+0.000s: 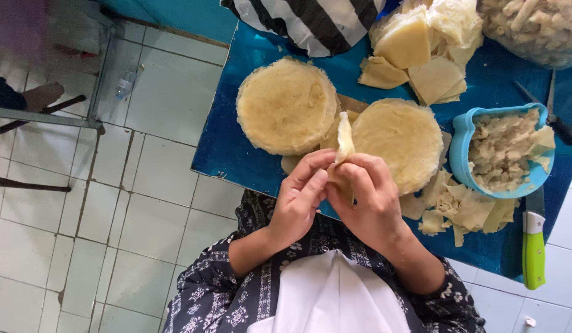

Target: The person peels thin sheets off round flat cakes by hand, tearing the sheets free and stacking the peeled rounds on the blue work table. Discarded scraps and torn pieces collect beside the table and in a blue bowl as the person works through the cakes one at a time.

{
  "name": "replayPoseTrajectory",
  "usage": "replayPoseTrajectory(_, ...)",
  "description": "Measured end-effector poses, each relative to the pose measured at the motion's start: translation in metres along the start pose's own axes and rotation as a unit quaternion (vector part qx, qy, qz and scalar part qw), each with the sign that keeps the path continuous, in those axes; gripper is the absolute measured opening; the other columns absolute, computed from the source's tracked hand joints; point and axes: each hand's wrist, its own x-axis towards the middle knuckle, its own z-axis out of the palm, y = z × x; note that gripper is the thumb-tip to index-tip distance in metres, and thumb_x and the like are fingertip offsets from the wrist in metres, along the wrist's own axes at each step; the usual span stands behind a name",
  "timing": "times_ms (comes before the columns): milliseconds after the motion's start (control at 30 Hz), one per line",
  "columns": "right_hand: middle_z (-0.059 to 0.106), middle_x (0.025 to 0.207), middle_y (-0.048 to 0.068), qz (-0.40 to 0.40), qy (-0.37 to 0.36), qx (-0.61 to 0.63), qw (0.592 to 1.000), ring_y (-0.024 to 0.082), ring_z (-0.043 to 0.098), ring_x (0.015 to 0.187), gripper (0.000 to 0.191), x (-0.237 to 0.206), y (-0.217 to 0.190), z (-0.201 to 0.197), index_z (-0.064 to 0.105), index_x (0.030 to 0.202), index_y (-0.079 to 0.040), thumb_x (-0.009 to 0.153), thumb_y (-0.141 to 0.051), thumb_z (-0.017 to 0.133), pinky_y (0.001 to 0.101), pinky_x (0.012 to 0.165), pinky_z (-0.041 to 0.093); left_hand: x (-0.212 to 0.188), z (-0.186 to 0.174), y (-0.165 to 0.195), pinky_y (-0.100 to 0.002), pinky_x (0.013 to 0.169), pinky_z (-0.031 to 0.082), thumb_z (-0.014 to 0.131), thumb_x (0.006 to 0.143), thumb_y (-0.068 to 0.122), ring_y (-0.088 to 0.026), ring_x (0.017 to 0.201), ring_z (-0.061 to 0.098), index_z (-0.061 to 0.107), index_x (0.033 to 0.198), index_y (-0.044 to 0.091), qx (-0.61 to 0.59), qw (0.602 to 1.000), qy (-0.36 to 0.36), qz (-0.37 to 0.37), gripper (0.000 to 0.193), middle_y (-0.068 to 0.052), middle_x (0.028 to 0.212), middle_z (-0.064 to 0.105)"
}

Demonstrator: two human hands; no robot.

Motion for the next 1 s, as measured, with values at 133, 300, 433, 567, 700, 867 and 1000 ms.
replayPoseTrajectory(133, 0.064, 0.114, 0.012, 0.075, -0.022, 0.130, 0.988, 0.021, 0.067, 0.104, 0.014, -0.004, 0.005, 0.000, 0.069, 0.108, 0.001, 0.094, 0.003, 0.071, 0.0302, 0.087, 0.056, -0.001, -0.003, 0.004, -0.033, 0.110, 0.053, 0.055, 0.111, 0.008, -0.015, 0.124, 0.061, 0.052, 0.148, 0.002, 0.035, 0.999, -0.001, 0.009, 0.037, -0.009, 0.136, 0.060)
replayPoseTrajectory(300, 0.063, 0.113, 0.011, 0.169, -0.051, 0.308, 0.935, 0.016, 0.062, 0.104, 0.008, -0.004, 0.014, 0.000, 0.070, 0.104, 0.003, 0.097, 0.005, 0.067, 0.0249, 0.088, 0.051, 0.002, -0.009, 0.003, -0.036, 0.105, 0.056, 0.062, 0.107, 0.003, -0.018, 0.121, 0.063, 0.055, 0.132, 0.001, -0.011, 0.999, 0.044, 0.023, 0.026, -0.013, 0.129, 0.061)
replayPoseTrajectory(433, 0.063, 0.114, 0.011, 0.213, -0.044, 0.423, 0.880, 0.015, 0.061, 0.104, 0.003, -0.007, 0.020, 0.003, 0.070, 0.101, 0.004, 0.099, 0.004, 0.067, 0.0251, 0.090, 0.051, 0.002, -0.011, 0.006, -0.034, 0.107, 0.054, 0.068, 0.100, -0.002, -0.015, 0.126, 0.062, 0.055, 0.121, 0.002, 0.045, 0.996, 0.014, 0.075, 0.025, -0.008, 0.135, 0.054)
replayPoseTrajectory(567, 0.061, 0.114, 0.011, 0.225, -0.048, 0.455, 0.860, 0.016, 0.061, 0.104, 0.005, -0.012, 0.024, 0.009, 0.071, 0.100, 0.006, 0.097, 0.003, 0.068, 0.0269, 0.090, 0.051, -0.001, -0.010, 0.010, -0.030, 0.104, 0.057, 0.069, 0.101, -0.002, -0.014, 0.122, 0.063, 0.056, 0.118, 0.001, 0.116, 0.988, -0.015, 0.098, 0.022, -0.007, 0.137, 0.053)
replayPoseTrajectory(700, 0.060, 0.115, 0.011, 0.258, -0.046, 0.484, 0.835, 0.015, 0.060, 0.102, 0.004, -0.012, 0.028, 0.012, 0.069, 0.098, 0.007, 0.098, 0.004, 0.066, 0.0265, 0.088, 0.050, -0.001, -0.010, 0.011, -0.028, 0.095, 0.060, 0.067, 0.102, -0.002, -0.014, 0.114, 0.067, 0.064, 0.115, -0.003, 0.147, 0.984, 0.010, 0.101, 0.013, -0.009, 0.132, 0.057)
replayPoseTrajectory(867, 0.062, 0.118, 0.011, 0.291, -0.002, 0.526, 0.799, 0.014, 0.061, 0.106, 0.006, -0.012, 0.022, 0.018, 0.062, 0.107, 0.004, 0.102, 0.002, 0.059, 0.0252, 0.094, 0.052, 0.001, -0.015, 0.011, -0.027, 0.097, 0.057, 0.066, 0.104, -0.002, -0.013, 0.111, 0.066, 0.067, 0.114, -0.003, 0.219, 0.963, 0.034, 0.155, 0.010, -0.008, 0.128, 0.060)
replayPoseTrajectory(1000, 0.059, 0.115, 0.008, 0.260, -0.008, 0.422, 0.869, 0.012, 0.063, 0.096, 0.017, -0.016, 0.013, 0.025, 0.059, 0.114, 0.002, 0.097, 0.003, 0.063, 0.0256, 0.082, 0.054, -0.001, -0.018, 0.009, -0.024, 0.092, 0.056, 0.069, 0.101, 0.000, -0.011, 0.103, 0.067, 0.069, 0.112, -0.001, 0.315, 0.933, 0.052, 0.164, 0.011, -0.007, 0.125, 0.062)
